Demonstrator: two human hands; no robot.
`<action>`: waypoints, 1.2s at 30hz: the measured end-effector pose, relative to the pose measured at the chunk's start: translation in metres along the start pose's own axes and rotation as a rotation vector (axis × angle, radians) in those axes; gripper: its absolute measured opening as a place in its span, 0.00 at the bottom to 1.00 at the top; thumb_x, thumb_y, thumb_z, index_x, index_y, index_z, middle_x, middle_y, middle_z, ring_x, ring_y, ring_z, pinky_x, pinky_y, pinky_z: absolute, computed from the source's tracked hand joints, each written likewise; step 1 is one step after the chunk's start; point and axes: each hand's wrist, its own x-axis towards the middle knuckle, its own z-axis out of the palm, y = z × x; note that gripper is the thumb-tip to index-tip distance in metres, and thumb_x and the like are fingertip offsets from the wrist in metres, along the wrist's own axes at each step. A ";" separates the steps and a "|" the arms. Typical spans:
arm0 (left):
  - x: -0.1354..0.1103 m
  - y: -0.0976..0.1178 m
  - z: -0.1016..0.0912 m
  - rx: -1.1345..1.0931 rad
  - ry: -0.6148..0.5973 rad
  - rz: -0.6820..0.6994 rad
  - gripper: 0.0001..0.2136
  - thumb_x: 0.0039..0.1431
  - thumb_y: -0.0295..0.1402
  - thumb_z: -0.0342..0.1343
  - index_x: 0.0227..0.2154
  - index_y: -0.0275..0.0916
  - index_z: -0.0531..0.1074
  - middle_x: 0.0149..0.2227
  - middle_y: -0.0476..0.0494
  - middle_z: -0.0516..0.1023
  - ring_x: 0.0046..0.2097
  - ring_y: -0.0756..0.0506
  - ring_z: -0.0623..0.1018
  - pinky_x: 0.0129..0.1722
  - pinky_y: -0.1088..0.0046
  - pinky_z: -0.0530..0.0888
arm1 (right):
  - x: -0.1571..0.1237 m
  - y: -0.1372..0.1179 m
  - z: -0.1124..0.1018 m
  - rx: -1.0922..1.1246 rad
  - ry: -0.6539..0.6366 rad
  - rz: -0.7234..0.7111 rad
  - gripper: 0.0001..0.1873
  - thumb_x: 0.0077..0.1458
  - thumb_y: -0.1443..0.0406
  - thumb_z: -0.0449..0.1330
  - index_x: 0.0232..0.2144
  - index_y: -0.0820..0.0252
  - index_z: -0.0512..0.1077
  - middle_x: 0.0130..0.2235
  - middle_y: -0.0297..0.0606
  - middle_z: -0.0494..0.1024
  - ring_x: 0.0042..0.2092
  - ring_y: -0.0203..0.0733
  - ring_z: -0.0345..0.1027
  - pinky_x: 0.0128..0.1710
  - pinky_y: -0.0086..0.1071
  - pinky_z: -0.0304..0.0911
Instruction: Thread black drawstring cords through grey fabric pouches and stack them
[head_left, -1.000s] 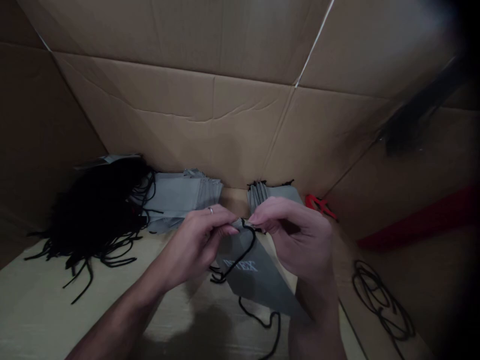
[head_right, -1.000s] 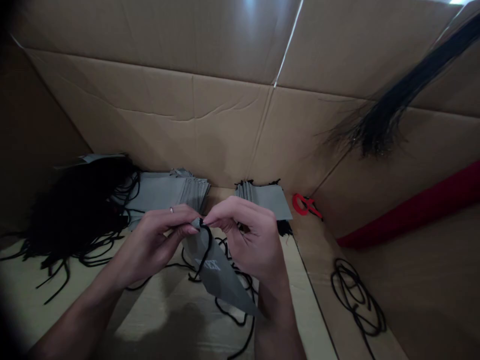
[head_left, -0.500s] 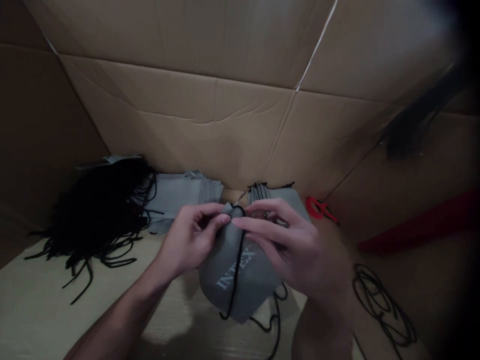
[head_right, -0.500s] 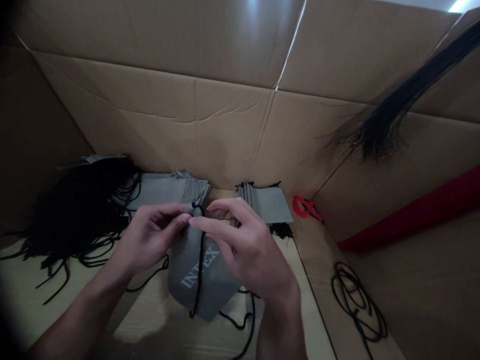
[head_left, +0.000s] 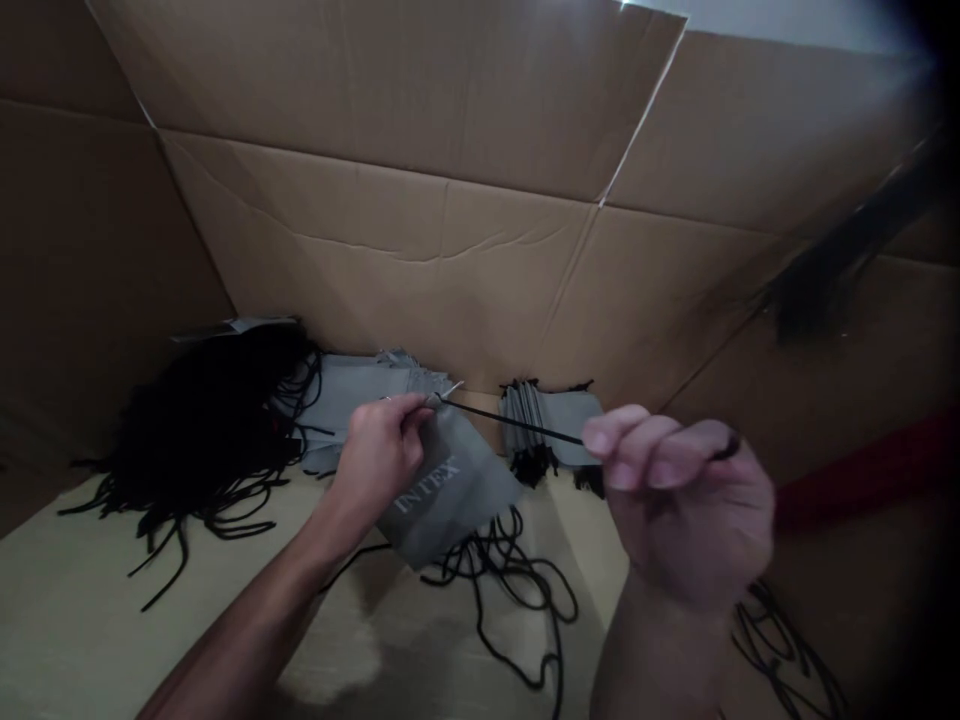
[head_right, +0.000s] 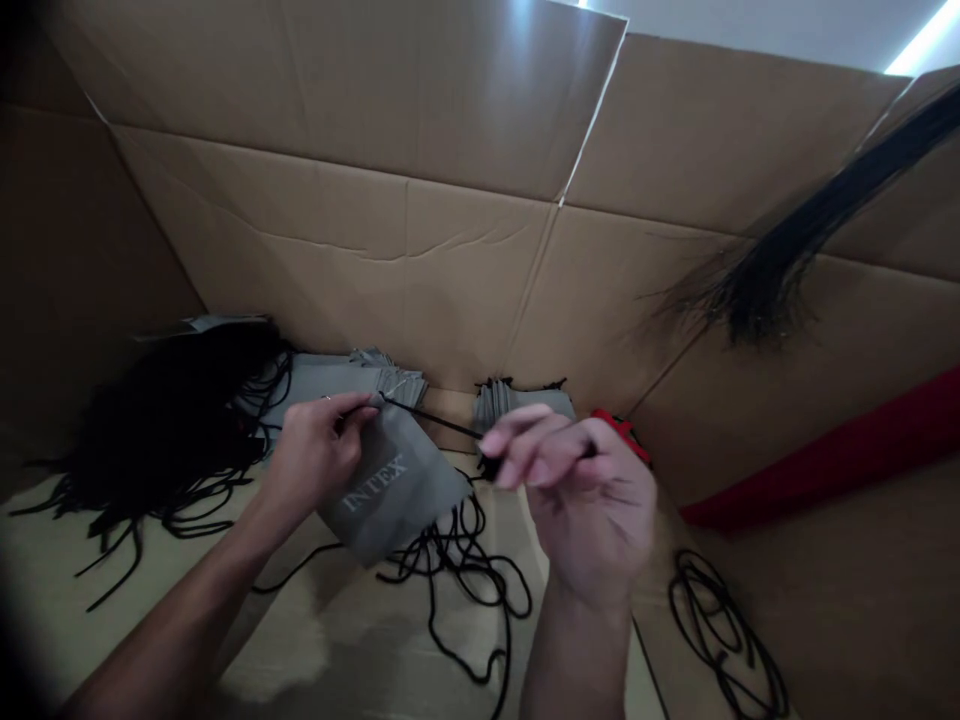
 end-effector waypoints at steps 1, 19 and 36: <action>0.001 -0.003 0.002 0.021 0.019 0.018 0.10 0.62 0.24 0.56 0.32 0.38 0.82 0.29 0.42 0.83 0.32 0.44 0.79 0.34 0.70 0.71 | 0.000 0.000 -0.002 0.040 0.035 0.006 0.21 0.72 0.52 0.58 0.26 0.50 0.70 0.19 0.30 0.63 0.26 0.45 0.67 0.29 0.40 0.68; -0.009 0.036 -0.015 -0.684 -0.426 -0.175 0.17 0.66 0.41 0.64 0.25 0.35 0.74 0.19 0.54 0.64 0.21 0.54 0.60 0.20 0.80 0.57 | -0.010 0.000 0.018 -0.656 -0.035 0.001 0.08 0.67 0.64 0.66 0.43 0.51 0.87 0.22 0.27 0.70 0.24 0.33 0.56 0.29 0.34 0.59; -0.012 0.042 -0.014 -0.692 -0.483 -0.260 0.20 0.63 0.44 0.67 0.23 0.35 0.72 0.19 0.53 0.68 0.20 0.54 0.67 0.20 0.80 0.63 | -0.009 0.001 0.023 -0.741 -0.019 -0.105 0.06 0.65 0.68 0.67 0.37 0.61 0.86 0.23 0.29 0.71 0.24 0.32 0.57 0.30 0.34 0.58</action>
